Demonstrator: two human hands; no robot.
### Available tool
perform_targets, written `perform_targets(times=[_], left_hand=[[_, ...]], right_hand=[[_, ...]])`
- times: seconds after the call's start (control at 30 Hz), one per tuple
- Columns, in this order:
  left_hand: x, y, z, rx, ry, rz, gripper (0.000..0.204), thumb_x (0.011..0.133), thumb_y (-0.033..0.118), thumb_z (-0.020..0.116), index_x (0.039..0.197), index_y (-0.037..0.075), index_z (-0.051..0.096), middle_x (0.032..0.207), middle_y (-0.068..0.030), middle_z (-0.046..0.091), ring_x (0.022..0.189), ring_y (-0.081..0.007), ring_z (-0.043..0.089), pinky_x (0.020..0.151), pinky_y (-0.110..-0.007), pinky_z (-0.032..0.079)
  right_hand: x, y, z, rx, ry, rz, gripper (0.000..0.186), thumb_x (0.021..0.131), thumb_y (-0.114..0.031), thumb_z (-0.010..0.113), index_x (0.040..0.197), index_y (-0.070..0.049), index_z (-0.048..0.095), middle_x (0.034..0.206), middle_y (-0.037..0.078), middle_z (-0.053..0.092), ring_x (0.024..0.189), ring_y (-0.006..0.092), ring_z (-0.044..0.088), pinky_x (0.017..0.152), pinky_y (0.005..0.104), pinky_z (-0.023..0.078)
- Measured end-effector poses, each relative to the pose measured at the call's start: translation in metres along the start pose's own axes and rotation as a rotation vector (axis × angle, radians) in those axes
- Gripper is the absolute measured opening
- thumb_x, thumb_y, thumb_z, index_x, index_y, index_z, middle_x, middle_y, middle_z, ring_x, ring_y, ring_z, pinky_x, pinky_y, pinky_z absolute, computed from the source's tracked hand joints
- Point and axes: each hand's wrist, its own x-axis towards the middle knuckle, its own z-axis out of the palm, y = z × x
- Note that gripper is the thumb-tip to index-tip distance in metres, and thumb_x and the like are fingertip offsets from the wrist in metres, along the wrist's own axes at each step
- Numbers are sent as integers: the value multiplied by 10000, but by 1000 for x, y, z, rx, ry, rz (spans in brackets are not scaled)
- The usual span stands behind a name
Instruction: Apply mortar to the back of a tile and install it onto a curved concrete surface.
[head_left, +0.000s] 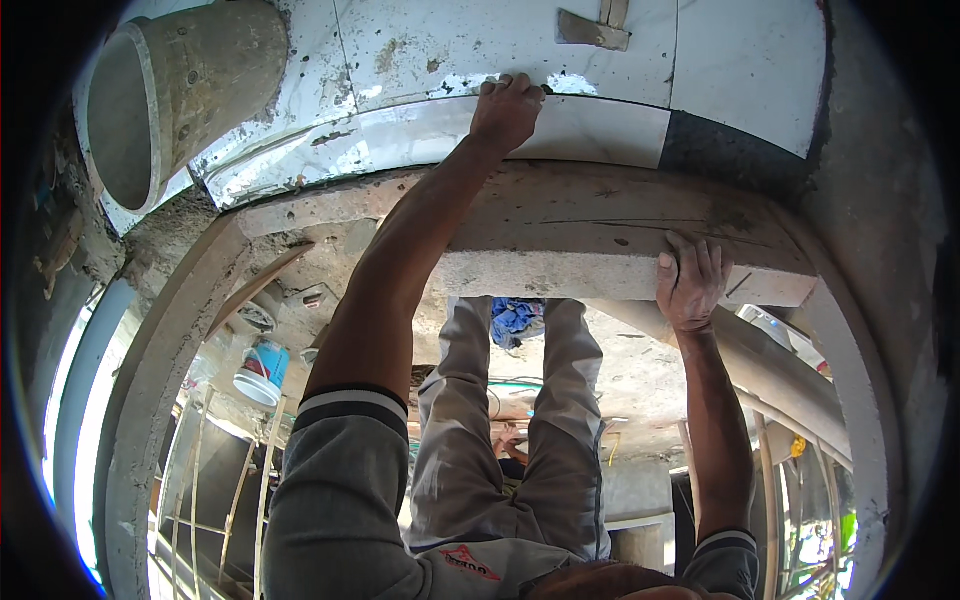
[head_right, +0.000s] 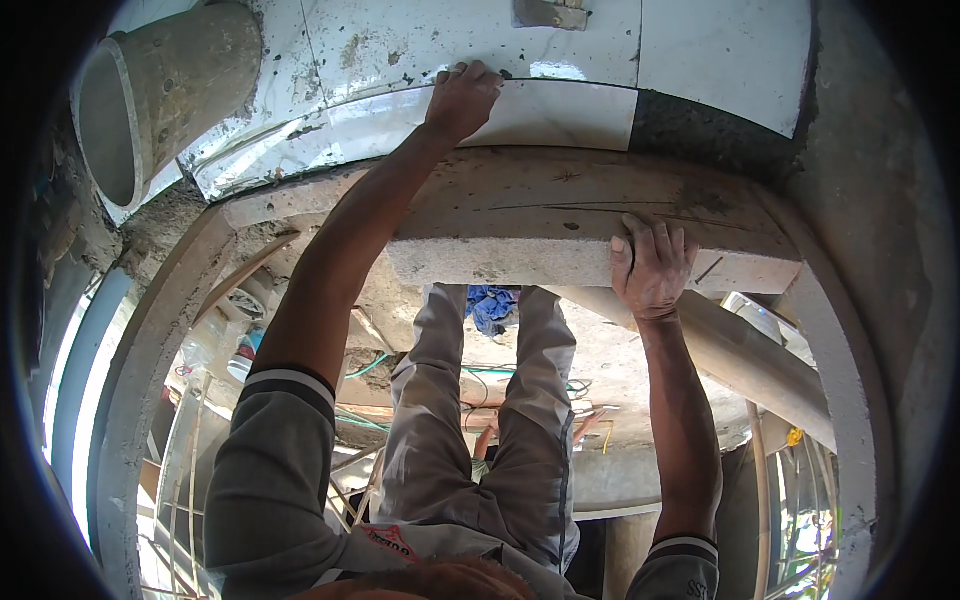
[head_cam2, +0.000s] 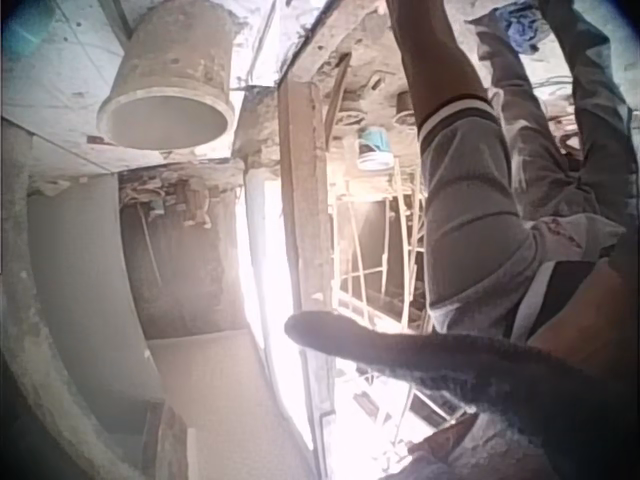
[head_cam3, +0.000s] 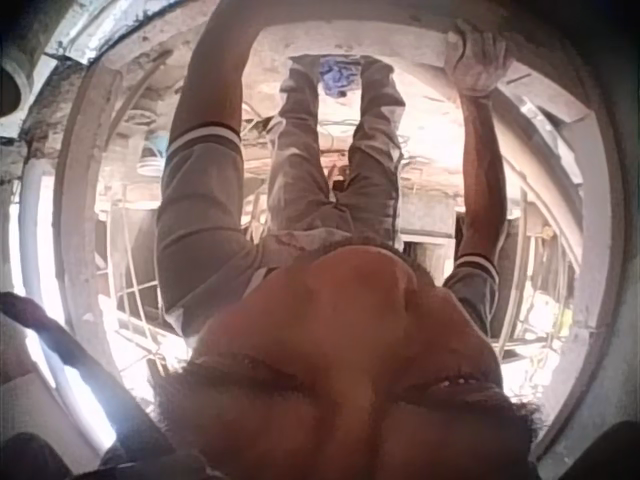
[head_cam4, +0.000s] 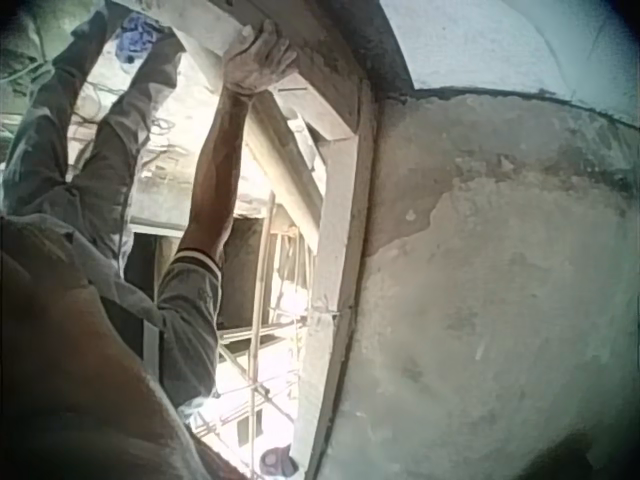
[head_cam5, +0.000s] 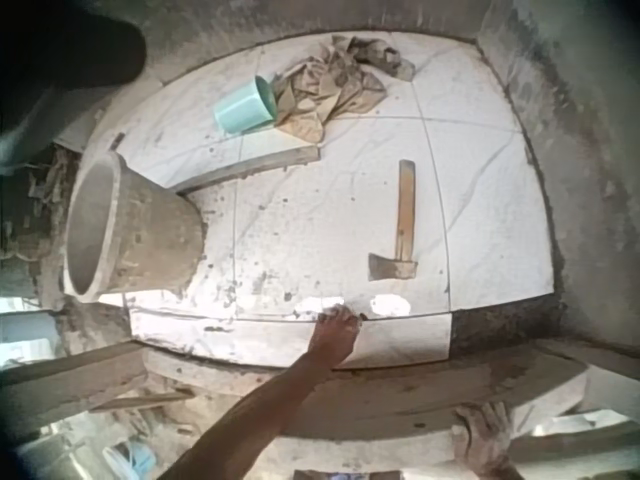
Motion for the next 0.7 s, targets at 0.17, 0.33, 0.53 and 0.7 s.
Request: perform_targets(times=[0.17,0.33,0.53,0.7], left_hand=[[-10,0,-5,-76,3,26,260,802,182,582,1049,100,595,1020,-84,528,999,-278,521,828,-441,431],[-53,-38,-8,-323,254,-163,331,786,151,580,1088,15,581,1163,-191,521,1108,-341,481,939,-405,396],[-169,-177,-42,-91,224,-865,406,812,166,554,1184,5,534,1106,-198,575,1048,-327,540,901,-402,427],[-150,-150,-15,-302,119,-955,377,745,127,476,1089,87,626,1052,-192,613,1028,-331,548,920,-400,420]], right_hand=[[-1,-1,-2,-22,-9,-6,355,897,-380,447,949,-81,632,864,86,612,834,275,531,779,408,359],[9,-3,-13,86,-51,65,301,884,-320,489,996,-73,620,899,100,616,834,274,555,760,390,393],[96,47,44,494,-298,457,447,839,-270,541,1177,21,514,1040,189,604,949,284,593,840,374,433],[139,105,93,140,-697,348,458,805,-282,567,1107,59,522,1038,223,593,972,314,580,825,388,437]])
